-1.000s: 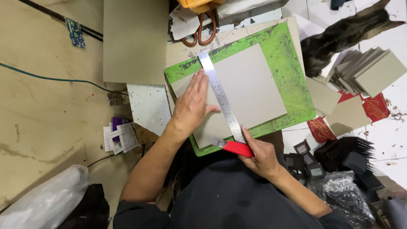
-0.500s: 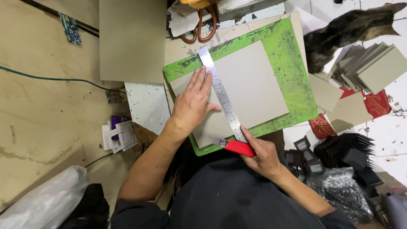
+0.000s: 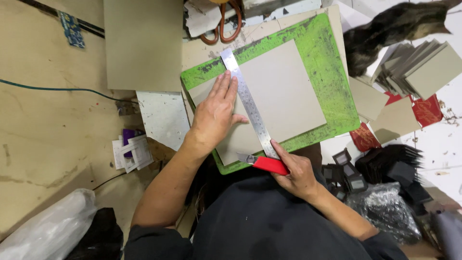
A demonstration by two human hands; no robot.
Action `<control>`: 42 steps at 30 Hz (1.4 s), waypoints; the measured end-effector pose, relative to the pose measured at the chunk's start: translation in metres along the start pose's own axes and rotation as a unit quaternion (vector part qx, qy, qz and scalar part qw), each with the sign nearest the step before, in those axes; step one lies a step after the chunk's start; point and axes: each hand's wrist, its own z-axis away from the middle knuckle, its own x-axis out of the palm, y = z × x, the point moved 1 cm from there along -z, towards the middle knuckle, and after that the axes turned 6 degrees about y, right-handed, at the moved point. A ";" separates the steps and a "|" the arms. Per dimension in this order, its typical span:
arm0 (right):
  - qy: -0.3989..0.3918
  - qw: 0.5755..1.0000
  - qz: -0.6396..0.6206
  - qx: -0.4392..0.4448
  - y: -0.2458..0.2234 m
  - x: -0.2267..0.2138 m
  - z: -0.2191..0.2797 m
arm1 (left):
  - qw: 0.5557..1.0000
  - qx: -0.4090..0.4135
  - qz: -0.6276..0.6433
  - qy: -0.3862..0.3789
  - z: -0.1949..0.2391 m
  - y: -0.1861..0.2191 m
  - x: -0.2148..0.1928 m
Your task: Cutting material into rectangular pieces using a utility knife and a metal ruler on a cutting mat
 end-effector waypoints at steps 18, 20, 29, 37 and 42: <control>0.030 0.999 -0.024 0.023 -0.006 0.001 -0.002 | 1.000 0.008 -0.001 -0.006 -0.002 0.001 -0.004; 0.036 0.999 -0.026 0.019 -0.007 0.002 -0.003 | 1.000 0.008 0.002 -0.007 -0.001 0.001 -0.004; 0.026 0.999 -0.011 0.027 -0.001 0.003 0.002 | 1.000 0.006 -0.019 -0.002 -0.004 0.023 -0.036; 0.040 0.997 0.065 -0.032 -0.001 -0.016 -0.005 | 0.998 0.008 -0.044 0.034 -0.004 0.033 -0.038; 0.052 0.992 0.109 0.036 -0.030 -0.044 -0.051 | 0.997 0.021 -0.073 0.025 -0.005 0.035 -0.032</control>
